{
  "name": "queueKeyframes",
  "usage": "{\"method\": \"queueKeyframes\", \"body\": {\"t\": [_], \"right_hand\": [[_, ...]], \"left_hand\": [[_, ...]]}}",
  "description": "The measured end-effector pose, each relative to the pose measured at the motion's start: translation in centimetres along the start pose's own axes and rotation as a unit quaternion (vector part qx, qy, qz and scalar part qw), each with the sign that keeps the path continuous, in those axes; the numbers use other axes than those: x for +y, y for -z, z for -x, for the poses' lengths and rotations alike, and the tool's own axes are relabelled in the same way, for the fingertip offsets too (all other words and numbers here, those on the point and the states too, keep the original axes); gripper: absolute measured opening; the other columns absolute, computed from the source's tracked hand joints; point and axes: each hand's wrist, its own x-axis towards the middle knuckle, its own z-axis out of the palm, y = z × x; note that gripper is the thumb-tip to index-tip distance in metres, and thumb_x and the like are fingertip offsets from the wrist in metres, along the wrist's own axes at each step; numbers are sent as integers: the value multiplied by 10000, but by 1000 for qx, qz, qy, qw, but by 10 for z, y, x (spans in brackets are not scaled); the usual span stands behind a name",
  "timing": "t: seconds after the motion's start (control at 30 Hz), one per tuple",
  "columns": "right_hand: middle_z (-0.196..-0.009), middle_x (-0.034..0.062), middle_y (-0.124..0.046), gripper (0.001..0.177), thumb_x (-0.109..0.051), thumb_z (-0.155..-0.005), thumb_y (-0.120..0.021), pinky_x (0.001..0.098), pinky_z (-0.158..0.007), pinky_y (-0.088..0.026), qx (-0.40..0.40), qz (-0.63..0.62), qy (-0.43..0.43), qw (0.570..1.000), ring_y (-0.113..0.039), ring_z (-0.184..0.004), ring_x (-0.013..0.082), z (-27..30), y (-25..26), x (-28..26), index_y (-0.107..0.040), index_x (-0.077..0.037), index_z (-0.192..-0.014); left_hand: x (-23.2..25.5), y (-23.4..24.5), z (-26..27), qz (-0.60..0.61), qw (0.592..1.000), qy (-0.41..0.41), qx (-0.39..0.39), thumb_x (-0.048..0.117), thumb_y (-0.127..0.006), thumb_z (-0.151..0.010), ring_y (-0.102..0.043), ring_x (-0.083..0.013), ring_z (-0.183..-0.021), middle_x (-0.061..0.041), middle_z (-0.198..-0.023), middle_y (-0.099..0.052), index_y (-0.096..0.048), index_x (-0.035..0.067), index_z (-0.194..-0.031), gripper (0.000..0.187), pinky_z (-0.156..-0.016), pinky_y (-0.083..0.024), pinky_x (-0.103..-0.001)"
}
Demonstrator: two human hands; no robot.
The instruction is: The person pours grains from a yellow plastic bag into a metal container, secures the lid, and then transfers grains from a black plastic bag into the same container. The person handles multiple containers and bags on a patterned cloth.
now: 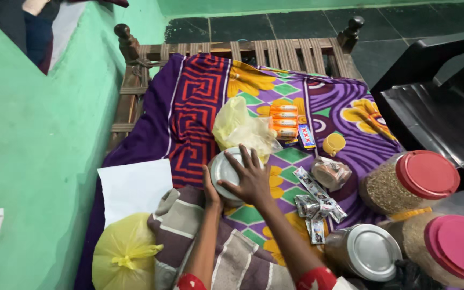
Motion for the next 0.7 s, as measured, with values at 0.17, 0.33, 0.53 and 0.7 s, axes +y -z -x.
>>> {"method": "queueKeyframes", "body": {"t": [0.17, 0.33, 0.53, 0.7], "right_hand": [[-1603, 199, -353, 964, -813, -721, -654, 713, -894, -434, 30, -56, -135, 989, -391, -1393, 499, 8, 1, -16, -463, -342, -1540], [-1639, 249, -269, 1105, -856, -712, -630, 798, -990, -307, 15, -30, -123, 992, -273, -1486, 499, 11, -8, -14, -321, -290, -1608], [-1660, 289, -125, 1289, -923, -576, -687, 866, -1061, -58, -150, 9, 190, 970, -53, -1505, 583, -16, 25, 19, -246, -302, -1617], [-1672, 266, -73, 1284, -902, -556, -733, 879, -1035, -62, -248, 52, 272, 928, -38, -1520, 585, -52, 28, 18, -240, -368, -1614]], "left_hand": [[-3, 13, -6, -106, 992, -70, -24, 427, -441, -1069, -544, -302, -1326, -170, -1446, -570, -537, 2, -1449, 578, -1108, -427, -427], [10, 17, 4, -98, 992, -53, -57, 456, -431, -1052, -524, -275, -1360, -143, -1487, -549, -506, 25, -1481, 612, -1128, -401, -402], [40, 8, 40, -20, 995, 15, -97, 369, -492, -970, -438, -271, -1429, -103, -1569, -453, -362, 88, -1571, 675, -1175, -331, -426], [33, 0, 72, -79, 976, -175, -105, 124, -585, -803, -421, -343, -1472, -227, -1609, -437, -297, 22, -1658, 908, -1215, -320, -403]]}}
